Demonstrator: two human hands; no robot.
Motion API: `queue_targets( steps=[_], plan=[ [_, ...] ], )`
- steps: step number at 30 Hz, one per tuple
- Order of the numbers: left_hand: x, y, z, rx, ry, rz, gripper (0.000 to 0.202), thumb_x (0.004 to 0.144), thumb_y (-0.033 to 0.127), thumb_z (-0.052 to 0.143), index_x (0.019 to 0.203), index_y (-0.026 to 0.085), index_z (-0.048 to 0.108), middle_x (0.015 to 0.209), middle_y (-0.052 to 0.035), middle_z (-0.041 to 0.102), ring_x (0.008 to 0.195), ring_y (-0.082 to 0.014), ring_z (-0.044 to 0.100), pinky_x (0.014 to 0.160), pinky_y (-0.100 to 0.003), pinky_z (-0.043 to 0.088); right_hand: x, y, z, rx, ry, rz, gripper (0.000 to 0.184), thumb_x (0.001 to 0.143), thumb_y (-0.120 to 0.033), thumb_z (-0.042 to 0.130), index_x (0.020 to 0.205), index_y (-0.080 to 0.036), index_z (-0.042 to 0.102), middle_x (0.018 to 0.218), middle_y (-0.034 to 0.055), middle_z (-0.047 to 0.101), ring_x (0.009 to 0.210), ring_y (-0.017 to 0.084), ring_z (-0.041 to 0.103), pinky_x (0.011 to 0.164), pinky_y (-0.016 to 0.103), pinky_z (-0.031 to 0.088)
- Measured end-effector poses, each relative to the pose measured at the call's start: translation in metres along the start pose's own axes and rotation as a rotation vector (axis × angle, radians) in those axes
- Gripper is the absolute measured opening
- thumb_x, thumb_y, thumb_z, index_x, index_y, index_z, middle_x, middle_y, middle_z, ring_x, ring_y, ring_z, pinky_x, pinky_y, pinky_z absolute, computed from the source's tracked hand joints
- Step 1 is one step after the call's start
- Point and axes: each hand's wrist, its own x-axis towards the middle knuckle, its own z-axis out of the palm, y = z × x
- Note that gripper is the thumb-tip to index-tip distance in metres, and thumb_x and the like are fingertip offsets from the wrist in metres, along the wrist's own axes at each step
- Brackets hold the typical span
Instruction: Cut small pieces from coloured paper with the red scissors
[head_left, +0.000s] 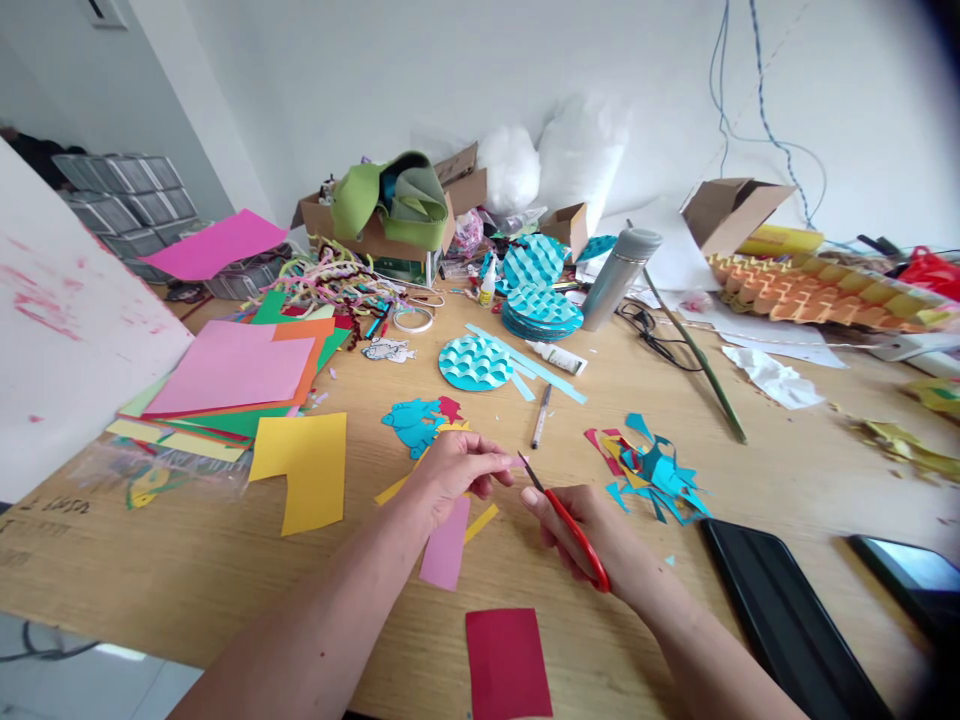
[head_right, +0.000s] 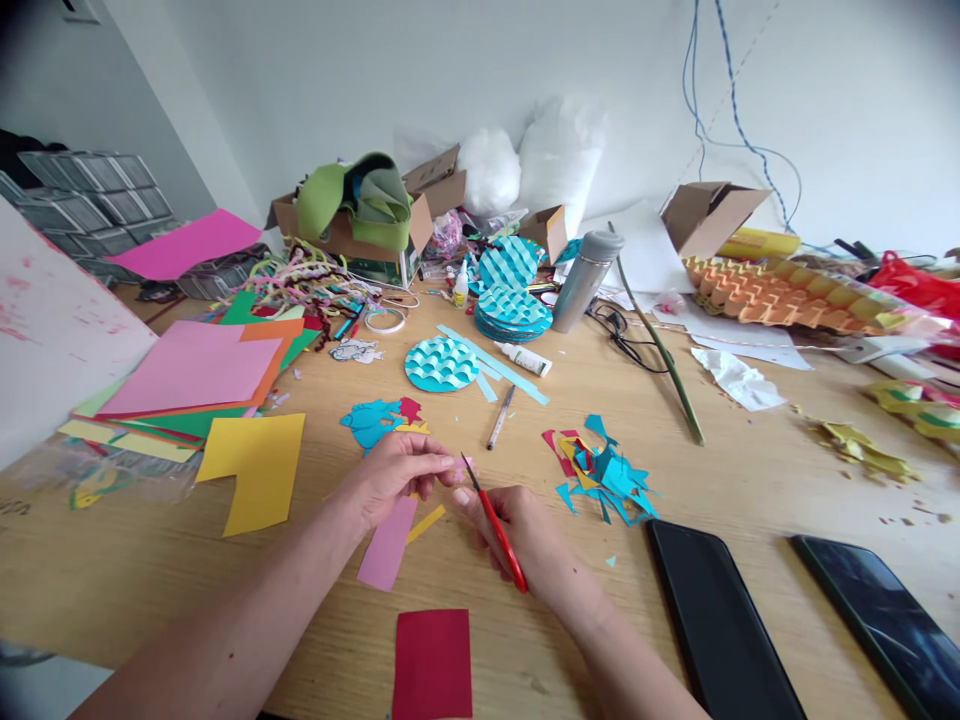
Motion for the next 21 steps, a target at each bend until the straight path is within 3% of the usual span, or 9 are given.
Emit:
queue_targets(
  steps=[5,12,21],
  plan=[
    [-0.001,0.0023,-0.0001,-0.037,-0.038,-0.038,0.03,0.057,0.037,0.077,0.07,0.012,0.067,0.065,-0.0065,0.069,0.043,-0.0065,0.048,0.047,-0.022,0.036,0.0007,0.0003,0.0008,0.043,-0.02,0.023,0.056,0.079,-0.067,0.048,0.054,-0.017,0.048,0.04,-0.0023,0.046,0.033,0.008,0.043,0.032,0.018,0.029],
    [-0.0026,0.0057,0.0025,-0.19,-0.053,-0.108,0.032,0.056,0.034,0.079,0.072,0.015,0.059,0.069,-0.0062,0.071,0.043,-0.0085,0.054,0.049,-0.024,0.044,-0.0022,-0.0004,0.0027,0.104,-0.032,-0.05,0.061,0.083,-0.069,0.036,0.057,-0.016,0.048,0.045,-0.0007,0.05,0.037,0.008,0.046,0.035,0.018,0.03],
    [-0.0017,-0.001,0.0059,-0.243,-0.056,-0.066,0.03,0.056,0.032,0.08,0.07,0.012,0.062,0.072,-0.0062,0.07,0.048,-0.0068,0.054,0.054,-0.023,0.043,-0.0036,-0.0056,0.001,0.025,-0.056,-0.1,0.06,0.082,-0.069,0.038,0.057,-0.015,0.05,0.046,0.0011,0.052,0.04,0.01,0.047,0.041,0.02,0.034]
  ],
)
